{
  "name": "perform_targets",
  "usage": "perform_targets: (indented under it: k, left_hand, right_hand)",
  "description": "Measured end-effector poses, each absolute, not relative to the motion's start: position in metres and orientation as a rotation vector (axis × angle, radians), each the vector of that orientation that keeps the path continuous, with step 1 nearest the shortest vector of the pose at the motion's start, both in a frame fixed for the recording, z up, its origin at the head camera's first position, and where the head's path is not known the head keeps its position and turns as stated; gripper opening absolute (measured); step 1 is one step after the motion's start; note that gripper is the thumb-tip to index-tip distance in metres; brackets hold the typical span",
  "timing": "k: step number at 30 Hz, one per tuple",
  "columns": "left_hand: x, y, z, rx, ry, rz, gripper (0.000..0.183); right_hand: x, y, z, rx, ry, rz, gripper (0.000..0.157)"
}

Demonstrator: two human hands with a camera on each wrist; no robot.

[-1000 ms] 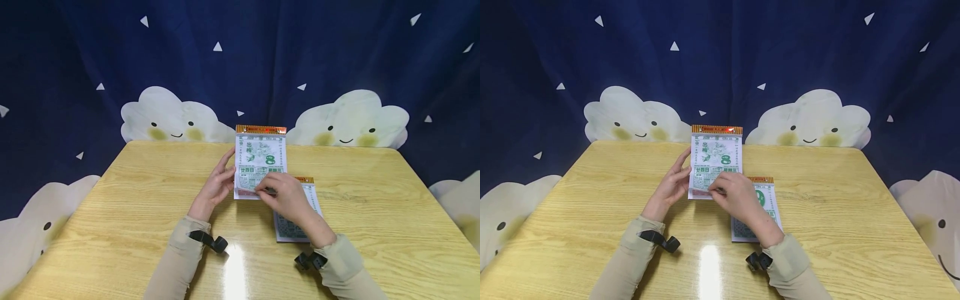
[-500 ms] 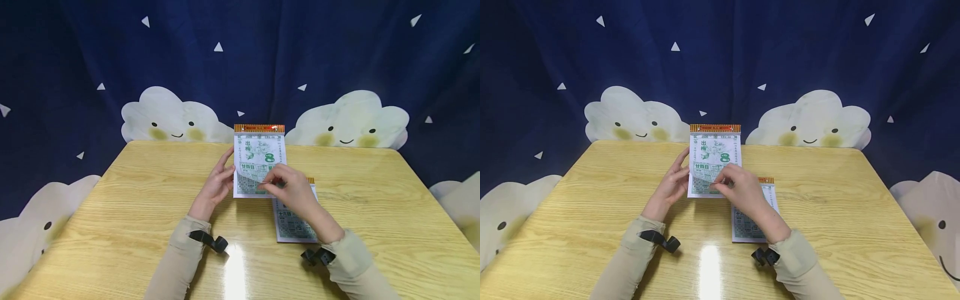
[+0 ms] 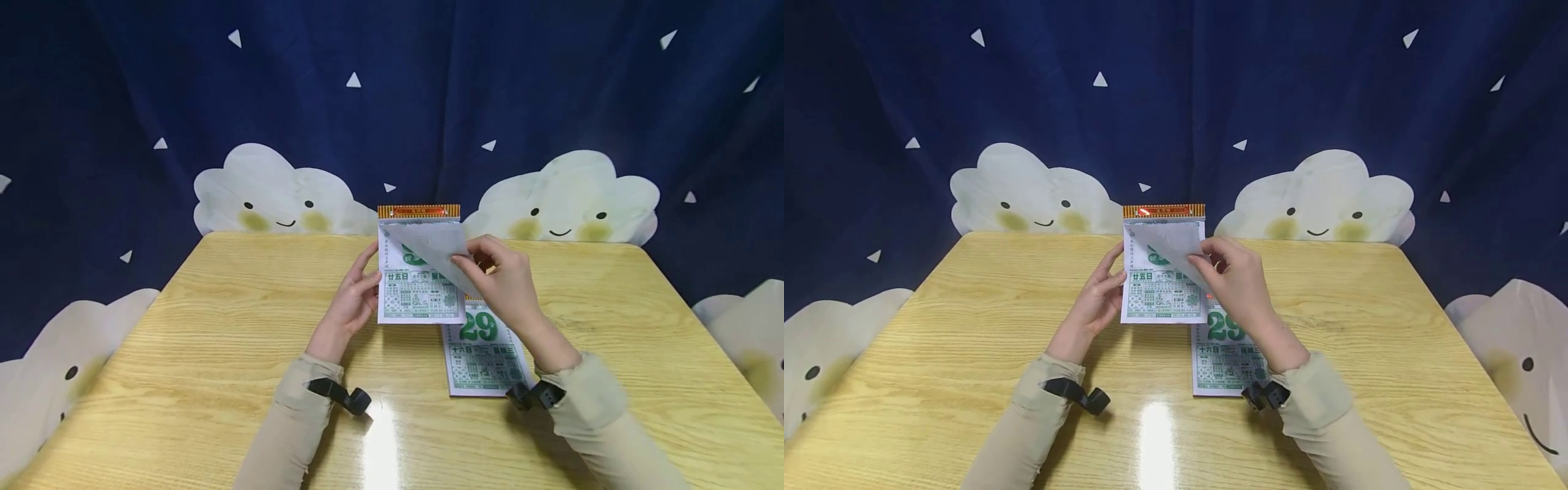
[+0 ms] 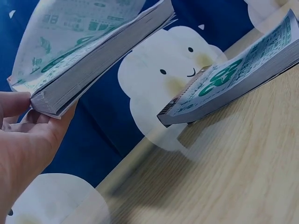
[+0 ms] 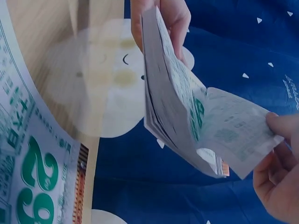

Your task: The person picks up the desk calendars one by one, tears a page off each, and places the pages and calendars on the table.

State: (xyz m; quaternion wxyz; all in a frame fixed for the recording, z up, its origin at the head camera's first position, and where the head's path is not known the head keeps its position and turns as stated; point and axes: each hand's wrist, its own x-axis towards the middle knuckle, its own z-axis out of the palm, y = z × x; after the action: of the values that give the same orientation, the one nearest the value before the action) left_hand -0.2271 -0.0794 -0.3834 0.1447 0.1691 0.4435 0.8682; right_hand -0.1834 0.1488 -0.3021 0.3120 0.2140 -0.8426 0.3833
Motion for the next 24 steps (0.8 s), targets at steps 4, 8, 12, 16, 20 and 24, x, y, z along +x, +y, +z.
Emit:
perform_targets:
  k: [4,8,12,16,20,24]
  left_hand:
    - [-0.227,-0.079,-0.384,0.475,1.294,2.508,0.056]
    - [-0.226,-0.08,-0.384,0.492,1.301,2.495,0.055]
    - [-0.225,-0.08,-0.384,0.53,1.288,2.465,0.054]
    - [-0.225,-0.08,-0.385,0.549,1.294,2.452,0.054]
    - [-0.225,-0.079,-0.385,0.538,1.296,2.452,0.054]
    - [-0.225,-0.078,-0.384,0.501,1.293,2.471,0.055]
  right_hand:
    - [-0.191,0.156,-0.298,0.453,-2.237,1.07,0.011]
    - [-0.201,0.164,-0.295,0.338,-2.258,1.147,0.019]
    - [-0.21,0.172,-0.293,0.264,-2.265,1.214,0.024]
    - [-0.218,0.178,-0.29,0.236,-2.262,1.286,0.028]
    - [-0.223,0.181,-0.289,0.208,-2.283,1.307,0.03]
    - [-0.228,0.184,-0.288,0.183,-2.312,1.279,0.031]
